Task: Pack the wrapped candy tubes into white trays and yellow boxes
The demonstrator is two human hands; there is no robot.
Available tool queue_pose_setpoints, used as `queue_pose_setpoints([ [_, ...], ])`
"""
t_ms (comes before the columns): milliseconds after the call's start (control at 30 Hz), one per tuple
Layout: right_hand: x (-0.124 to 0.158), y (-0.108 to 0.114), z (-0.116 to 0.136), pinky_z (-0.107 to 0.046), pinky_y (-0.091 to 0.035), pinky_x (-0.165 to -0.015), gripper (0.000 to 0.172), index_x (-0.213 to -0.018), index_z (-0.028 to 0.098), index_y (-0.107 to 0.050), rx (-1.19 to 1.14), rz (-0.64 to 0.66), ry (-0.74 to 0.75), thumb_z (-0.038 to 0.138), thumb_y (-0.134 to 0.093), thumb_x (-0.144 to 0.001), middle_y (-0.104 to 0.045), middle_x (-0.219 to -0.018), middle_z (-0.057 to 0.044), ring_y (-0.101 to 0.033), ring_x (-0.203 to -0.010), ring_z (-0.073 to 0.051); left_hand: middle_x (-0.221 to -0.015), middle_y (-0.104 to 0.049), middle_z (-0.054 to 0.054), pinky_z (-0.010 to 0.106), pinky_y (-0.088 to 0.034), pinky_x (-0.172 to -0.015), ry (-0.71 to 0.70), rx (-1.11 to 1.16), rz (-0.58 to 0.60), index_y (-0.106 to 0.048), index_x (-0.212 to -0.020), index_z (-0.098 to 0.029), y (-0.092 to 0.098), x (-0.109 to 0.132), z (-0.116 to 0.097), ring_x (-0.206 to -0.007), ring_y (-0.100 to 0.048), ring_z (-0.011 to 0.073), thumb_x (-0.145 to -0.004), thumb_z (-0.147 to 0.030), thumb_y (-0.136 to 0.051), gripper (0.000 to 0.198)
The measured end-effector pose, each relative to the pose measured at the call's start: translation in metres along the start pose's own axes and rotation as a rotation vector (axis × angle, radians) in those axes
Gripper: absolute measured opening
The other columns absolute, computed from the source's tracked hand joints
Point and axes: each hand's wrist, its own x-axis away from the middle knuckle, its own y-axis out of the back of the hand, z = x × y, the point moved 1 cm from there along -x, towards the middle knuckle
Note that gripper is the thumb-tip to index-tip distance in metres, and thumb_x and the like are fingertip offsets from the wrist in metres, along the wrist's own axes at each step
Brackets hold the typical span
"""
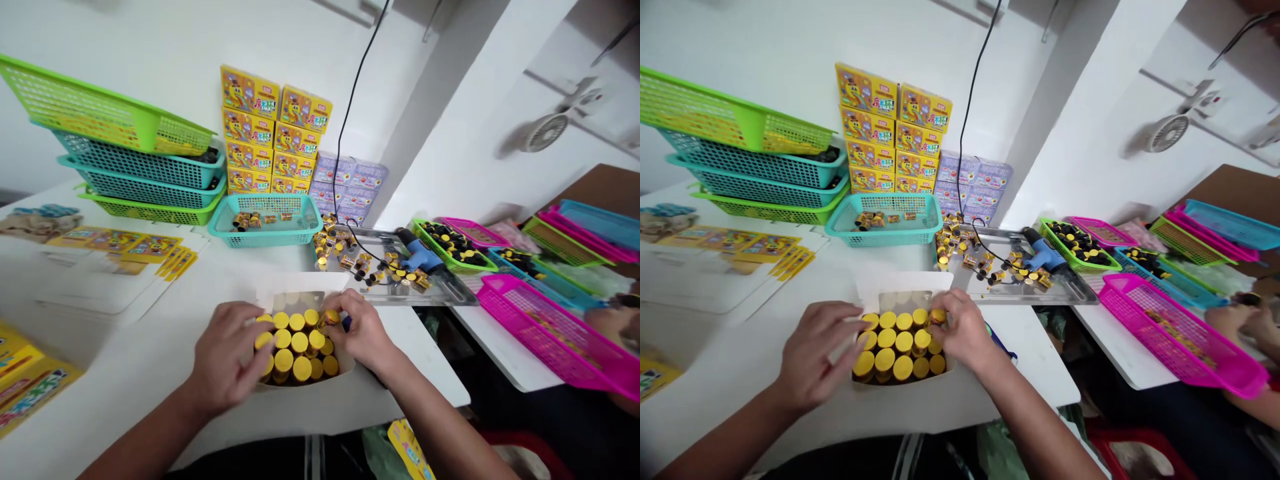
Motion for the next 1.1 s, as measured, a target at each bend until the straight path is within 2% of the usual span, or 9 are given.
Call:
queue_pose_setpoints([
  [100,0.001,0.001,0.002,-0.028,-0.045,-0.072,0.023,-0.081,0.020,-0.054,0.046,-0.061,0.060,0.003,-0.062,-0.068,-0.058,-0.088,-0.002,-0.055,-0.083,-0.017,-0.115,-0.065,0.012,0.047,-0.039,-0.098,-0.240,0.023,0.280,-0.067,-0.108,-0.018,-0.007,-0.019,-0.043,-0.115,-0.052,0.0304,-0.090,-0.034,-0.056,0.027],
  [267,0.010,-0.001,0.006,-0.035,-0.045,-0.082,0.017,-0.083,0.020,-0.058,0.236,0.048,0.166,0.005,-0.059,-0.075,-0.060,-0.095,-0.006,-0.054,-0.095,-0.021,-0.100,-0.068,0.014,0.055,-0.036,-0.101,-0.202,-0.045,0.616,-0.069,-0.099,-0.013,-0.043,-0.025,-0.056,-0.110,-0.055,0.0338,-0.087,-0.065,-0.050,0.057],
  [367,0.010,0.009,-0.005,-0.033,-0.047,-0.084,0.009,-0.084,0.020,-0.060,0.207,0.007,0.166,0.012,-0.059,-0.081,-0.062,-0.098,-0.006,-0.057,-0.096,-0.020,-0.098,-0.068,0.014,0.056,-0.037,-0.100,-0.140,-0.086,0.645,-0.069,-0.097,-0.012,-0.051,-0.023,-0.050,-0.106,-0.055,0.0337,-0.085,-0.067,-0.052,0.059],
  [467,-0.010,0.034,-0.043,-0.028,-0.049,-0.079,0.012,-0.084,0.020,-0.062,0.366,-0.086,-0.109,0.016,-0.052,-0.087,-0.063,-0.089,-0.005,-0.060,-0.087,-0.017,-0.104,-0.067,0.014,0.057,-0.035,-0.102,-0.117,-0.077,0.641,-0.068,-0.100,-0.014,-0.050,-0.022,-0.048,-0.109,-0.054,0.0334,-0.085,-0.065,-0.053,0.055],
  [567,-0.042,0.056,-0.101,-0.031,-0.048,-0.085,0.019,-0.097,0.016,-0.067,0.701,0.034,-0.503,0.014,-0.053,-0.084,-0.063,-0.105,-0.011,-0.061,-0.097,-0.021,-0.108,-0.066,0.014,0.058,-0.034,-0.104,-0.072,-0.062,0.625,-0.065,-0.109,-0.013,-0.048,-0.021,-0.050,-0.112,-0.054,0.0338,-0.085,-0.065,-0.055,0.059],
  [667,-0.068,0.064,-0.152,-0.033,-0.047,-0.090,0.032,-0.100,0.013,-0.070,0.737,0.139,-0.619,0.004,-0.060,-0.072,-0.063,-0.114,-0.016,-0.059,-0.108,-0.027,-0.110,-0.066,0.016,0.058,-0.036,-0.102,-0.049,-0.090,0.607,-0.064,-0.111,-0.011,-0.047,-0.019,-0.050,-0.112,-0.054,0.0350,-0.086,-0.064,-0.054,0.060],
  [800,-0.075,0.065,-0.189,-0.031,-0.050,-0.078,0.015,-0.077,0.015,-0.070,0.688,0.264,-0.730,0.007,-0.069,-0.064,-0.069,-0.088,-0.011,-0.065,-0.092,-0.027,-0.112,-0.066,0.016,0.054,-0.043,-0.096,-0.085,-0.119,0.583,-0.067,-0.105,-0.014,-0.041,-0.020,-0.046,-0.110,-0.055,0.0335,-0.090,-0.059,-0.050,0.050],
  [967,-0.050,0.081,-0.172,-0.027,-0.051,-0.070,0.021,-0.091,0.018,-0.065,0.580,0.184,-0.754,0.032,-0.070,-0.076,-0.069,-0.087,-0.007,-0.067,-0.087,-0.022,-0.114,-0.065,0.012,0.046,-0.043,-0.098,-0.181,-0.047,0.449,-0.068,-0.104,-0.016,-0.025,-0.019,-0.039,-0.115,-0.052,0.0282,-0.096,-0.036,-0.050,0.028],
  [1100,-0.013,0.085,-0.094,-0.027,-0.053,-0.061,0.041,-0.109,0.021,-0.056,-0.013,0.071,-0.469,0.050,-0.065,-0.081,-0.065,-0.081,-0.001,-0.066,-0.068,-0.017,-0.110,-0.066,0.010,0.044,-0.042,-0.099,-0.151,-0.002,0.341,-0.068,-0.098,-0.017,-0.014,-0.014,-0.036,-0.114,-0.051,0.0269,-0.093,-0.025,-0.054,0.017],
])
